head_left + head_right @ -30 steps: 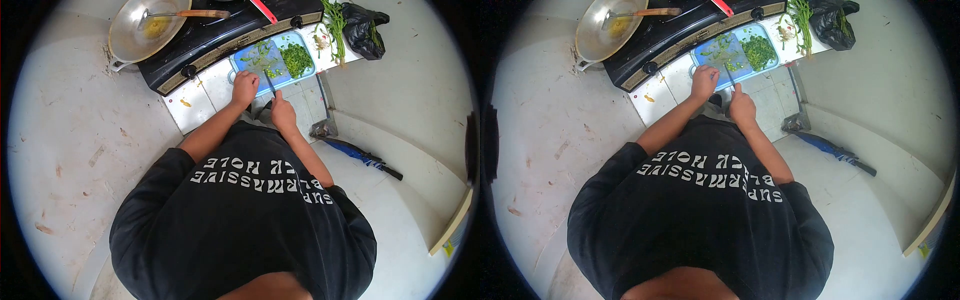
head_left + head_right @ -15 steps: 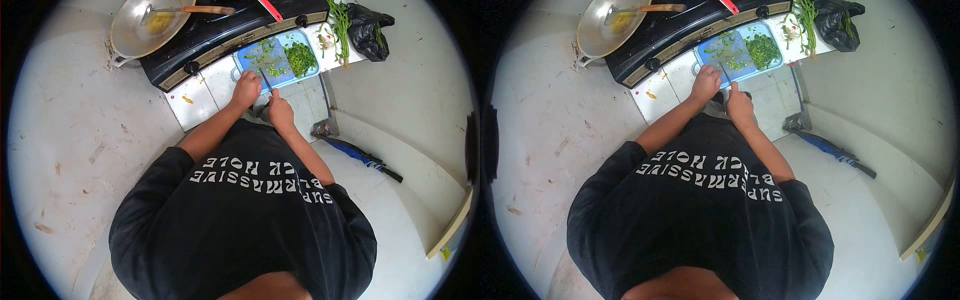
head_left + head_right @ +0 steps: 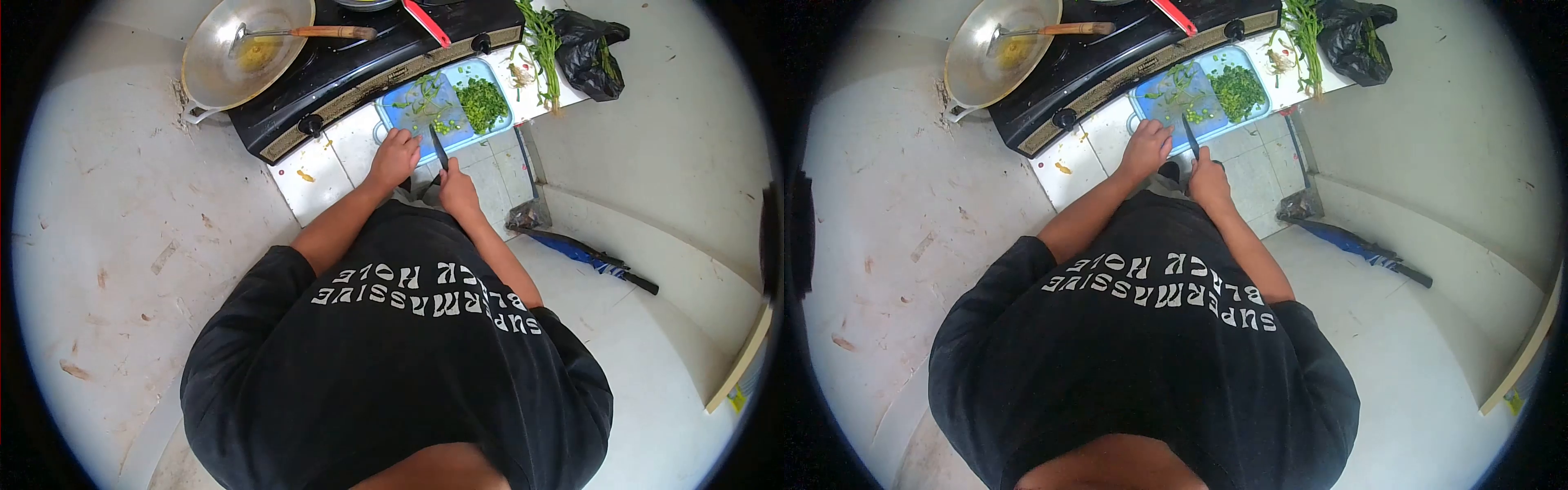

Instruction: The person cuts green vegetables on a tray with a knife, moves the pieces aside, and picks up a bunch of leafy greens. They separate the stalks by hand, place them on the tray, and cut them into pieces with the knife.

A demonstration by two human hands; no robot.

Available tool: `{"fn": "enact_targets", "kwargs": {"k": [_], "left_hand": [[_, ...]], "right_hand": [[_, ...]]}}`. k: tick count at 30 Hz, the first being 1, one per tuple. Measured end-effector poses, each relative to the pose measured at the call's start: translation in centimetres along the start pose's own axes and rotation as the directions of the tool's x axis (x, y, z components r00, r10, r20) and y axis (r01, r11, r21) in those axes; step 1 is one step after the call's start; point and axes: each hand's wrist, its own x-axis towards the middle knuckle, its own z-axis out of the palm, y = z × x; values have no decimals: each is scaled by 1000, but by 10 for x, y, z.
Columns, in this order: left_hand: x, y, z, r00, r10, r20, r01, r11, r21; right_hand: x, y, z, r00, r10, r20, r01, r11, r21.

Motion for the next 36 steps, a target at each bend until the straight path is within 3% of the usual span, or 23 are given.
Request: {"fn": "enact_targets", "kwargs": {"k": [2, 4, 7, 11, 14, 16, 20, 24, 29, 32, 36], "left_hand": [[-2, -1, 0, 1000, 15, -16, -15, 1000, -11], [-3, -3, -5, 999, 28, -33, -28, 1000, -12], [-4, -5, -8, 1000, 11, -22, -12, 1000, -23], [-3, -11, -18, 998, -21, -59, 19, 999, -40], [-8, -14, -26, 995, -72, -74, 68, 996, -51], [-13, -19, -31, 991, -104, -82, 100, 994, -50], [-18, -28, -36, 979, -152, -138, 151, 988, -17], [-14, -25, -39, 980, -160, -121, 163, 987, 10], [11, -14, -30, 983, -140, -121, 141, 990, 0], [41, -5, -20, 987, -98, -127, 103, 994, 30], [85, 17, -8, 998, -67, -5, 68, 995, 73]], "right_hand": [[10, 1, -5, 999, 4, -36, -4, 1000, -2], [17, -4, -17, 996, -50, -70, 42, 992, -117], [17, -13, -30, 978, -82, -194, 59, 991, -124], [15, -9, -32, 961, -160, -225, 143, 986, -90], [12, 0, -23, 933, -288, -215, 291, 957, -20], [9, -3, -22, 952, -301, -58, 295, 951, -92], [12, -1, -44, 991, -97, -94, 86, 990, -113], [22, 35, -62, 987, -79, -143, 66, 993, -98], [22, 42, -72, 988, -151, 3, 150, 978, -145], [23, 44, -71, 989, -141, -40, 135, 984, -119], [27, 59, -93, 994, -92, -63, 88, 994, -65]]}}
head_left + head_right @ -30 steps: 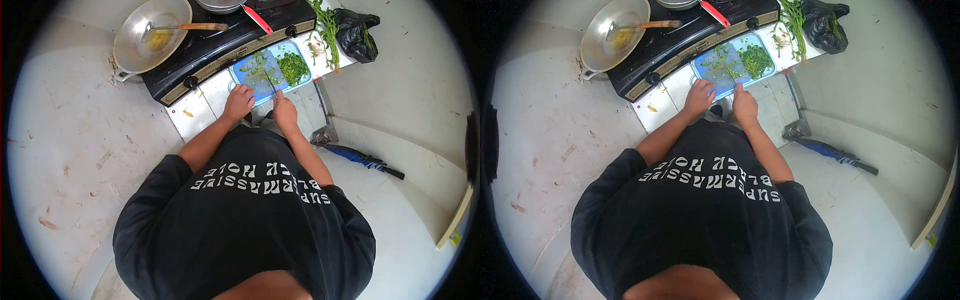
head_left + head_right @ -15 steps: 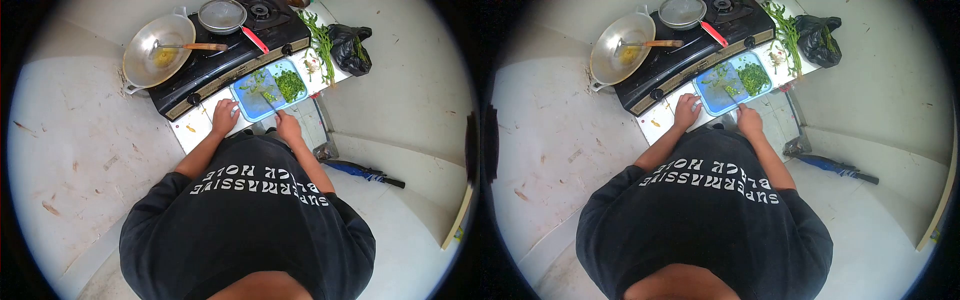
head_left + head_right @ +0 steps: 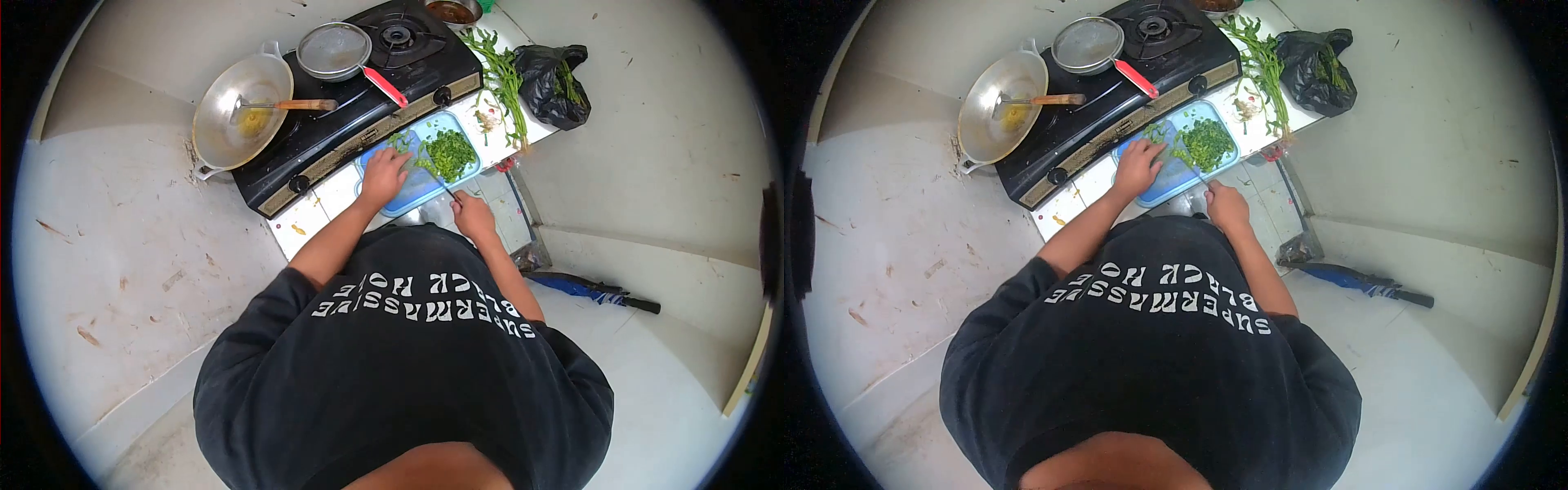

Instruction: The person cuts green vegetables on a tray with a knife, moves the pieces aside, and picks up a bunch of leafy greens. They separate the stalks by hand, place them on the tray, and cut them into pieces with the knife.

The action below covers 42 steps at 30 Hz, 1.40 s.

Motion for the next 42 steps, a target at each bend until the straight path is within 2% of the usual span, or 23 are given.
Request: {"fn": "enact_targets", "kwargs": {"k": [2, 4, 6, 9, 11, 13, 15, 16, 20, 22, 24, 26, 30, 32, 36, 40, 42], "left_hand": [[18, 7, 11, 998, -26, 53, 17, 984, 175], [31, -1, 19, 994, -2, 107, -23, 972, 235], [35, -3, 19, 986, 20, 167, -69, 953, 294], [35, -4, 15, 971, 29, 236, -114, 927, 358], [28, -8, 18, 985, 88, 147, -132, 939, 318], [23, -7, 18, 989, 78, 129, -118, 935, 334], [17, -7, 19, 990, 81, 114, -116, 932, 345], [14, -7, 20, 994, 60, 96, -91, 928, 360], [6, -2, 19, 998, -15, 60, -11, 916, 402], [4, 0, 17, 999, -42, 34, 25, 914, 404], [-1, 1, 19, 997, -75, 14, 63, 915, 399], [-6, 1, 21, 994, -111, -23, 112, 933, 341], [-15, 8, 24, 984, -119, -131, 154, 938, 311], [-21, 12, 23, 965, -203, -169, 243, 930, 275], [-20, 26, 12, 934, -252, -252, 313, 919, 241], [-9, 21, 7, 945, -241, -222, 297, 916, 270], [-5, 14, 9, 968, -239, -74, 250, 924, 288]], "right_hand": [[4, 6, -9, 1000, -8, -12, 8, 1000, -4], [7, 6, -18, 999, -15, -29, 15, 1000, -6], [8, -2, -23, 992, -98, 84, 106, 990, -93], [21, 5, -24, 993, -105, 45, 109, 990, -86], [29, 15, -24, 995, -100, 21, 102, 991, -82], [32, 20, -31, 994, -104, -20, 104, 994, -43], [30, 17, -32, 989, -147, 24, 148, 988, -53], [29, 16, -32, 981, -183, 65, 187, 980, -63], [38, 29, -24, 976, -209, 56, 213, 975, -60], [44, 38, -31, 992, -126, -6, 125, 991, -52], [46, 42, -34, 992, -123, -16, 122, 991, -55], [45, 39, -38, 984, -169, 56, 172, 984, -45], [52, 34, -36, 981, -177, 82, 182, 982, -58], [65, 42, -35, 985, -170, -13, 170, 985, 0], [76, 35, -50, 984, -173, -38, 175, 982, 68], [90, 36, -53, 991, -127, -37, 128, 991, 37], [98, 36, -57, 991, -123, -58, 125, 991, 41]]}}
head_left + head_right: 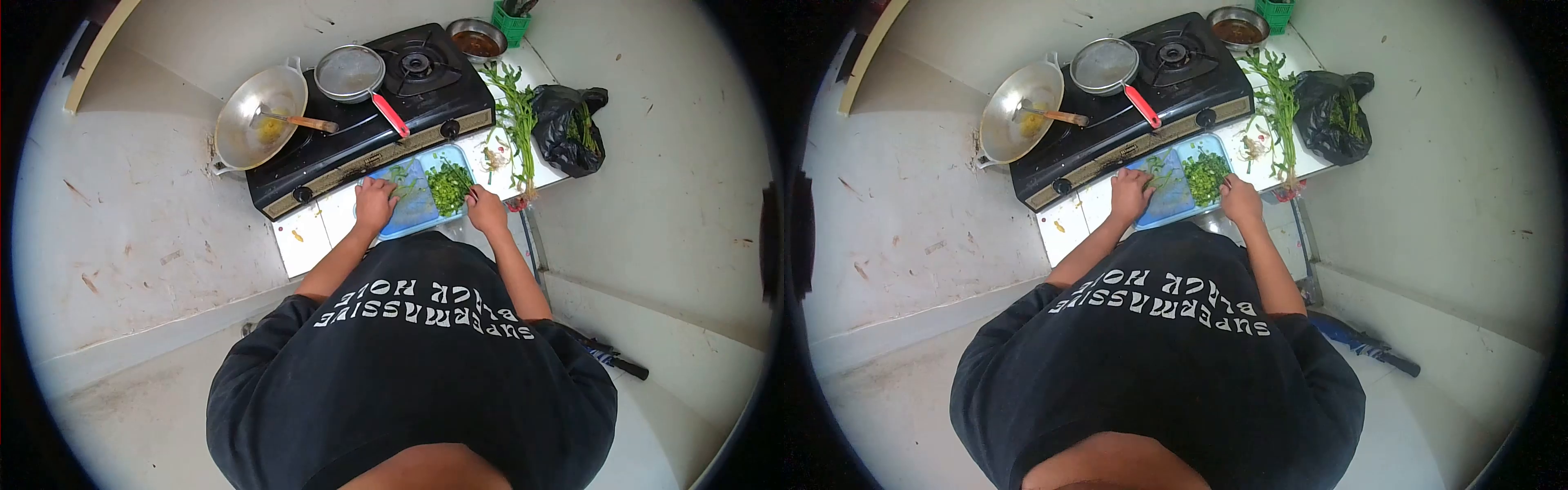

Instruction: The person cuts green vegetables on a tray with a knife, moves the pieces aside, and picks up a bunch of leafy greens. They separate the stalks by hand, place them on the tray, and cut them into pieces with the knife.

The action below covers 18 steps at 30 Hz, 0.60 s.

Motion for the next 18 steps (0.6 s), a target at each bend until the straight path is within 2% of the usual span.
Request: {"fn": "enact_targets", "kwargs": {"k": [5, 7, 10, 13, 18], "left_hand": [[7, -11, 10, 996, 73, 45, -76, 994, 73], [6, -11, 8, 992, 114, 49, -118, 988, 100], [-3, -9, -3, 981, 191, -22, -191, 981, 19], [-8, -16, 0, 980, 201, -4, -201, 979, -16], [-7, -17, 11, 991, 137, -7, -137, 990, -13]], "right_hand": [[21, 10, -4, 998, 17, -57, -15, 999, 35], [27, 9, -8, 999, 39, -32, -40, 999, -33], [33, 12, -9, 1000, 0, -12, -1, 999, -47], [40, 16, -8, 999, -46, 10, 46, 997, -63], [49, 20, 1, 991, -132, 20, 133, 984, -115]]}}
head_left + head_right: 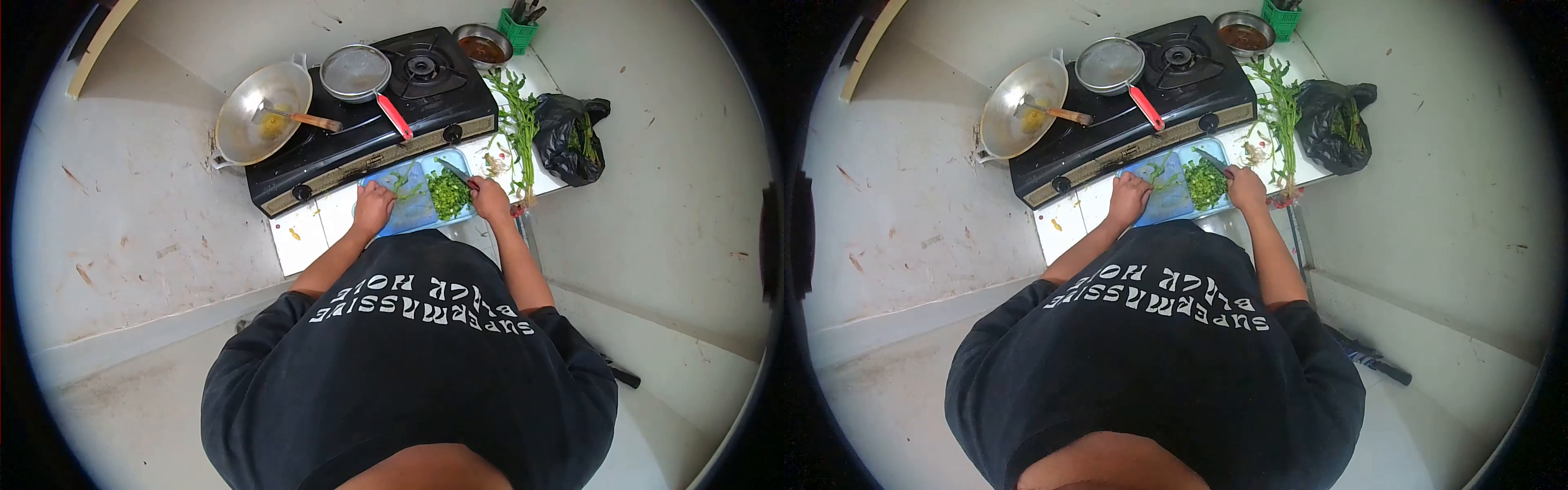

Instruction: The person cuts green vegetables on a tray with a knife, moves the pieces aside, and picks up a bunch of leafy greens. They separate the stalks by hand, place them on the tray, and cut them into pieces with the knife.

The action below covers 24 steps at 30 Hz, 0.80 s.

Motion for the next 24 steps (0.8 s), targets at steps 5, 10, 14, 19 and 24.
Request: {"fn": "enact_targets", "kwargs": {"k": [5, 10, 14, 19, 24], "left_hand": [[4, 11, -3, 996, -81, -29, 79, 996, -52], [4, 16, 1, 996, -57, -67, 54, 997, -50], [-5, 22, 8, 998, -23, -51, 21, 999, -44], [-12, 27, 7, 987, -145, -63, 134, 979, -152], [-16, 35, -2, 973, -171, -158, 131, 963, -234]], "right_hand": [[-1, 0, 12, 998, -41, -39, 40, 999, -16], [-4, 0, 22, 987, -126, -102, 126, 992, -5], [-7, 3, 24, 989, -127, -81, 130, 991, 24], [-20, -7, 14, 982, -121, -147, 117, 992, -40], [-41, -26, 8, 958, -145, -247, 133, 989, -66]]}}
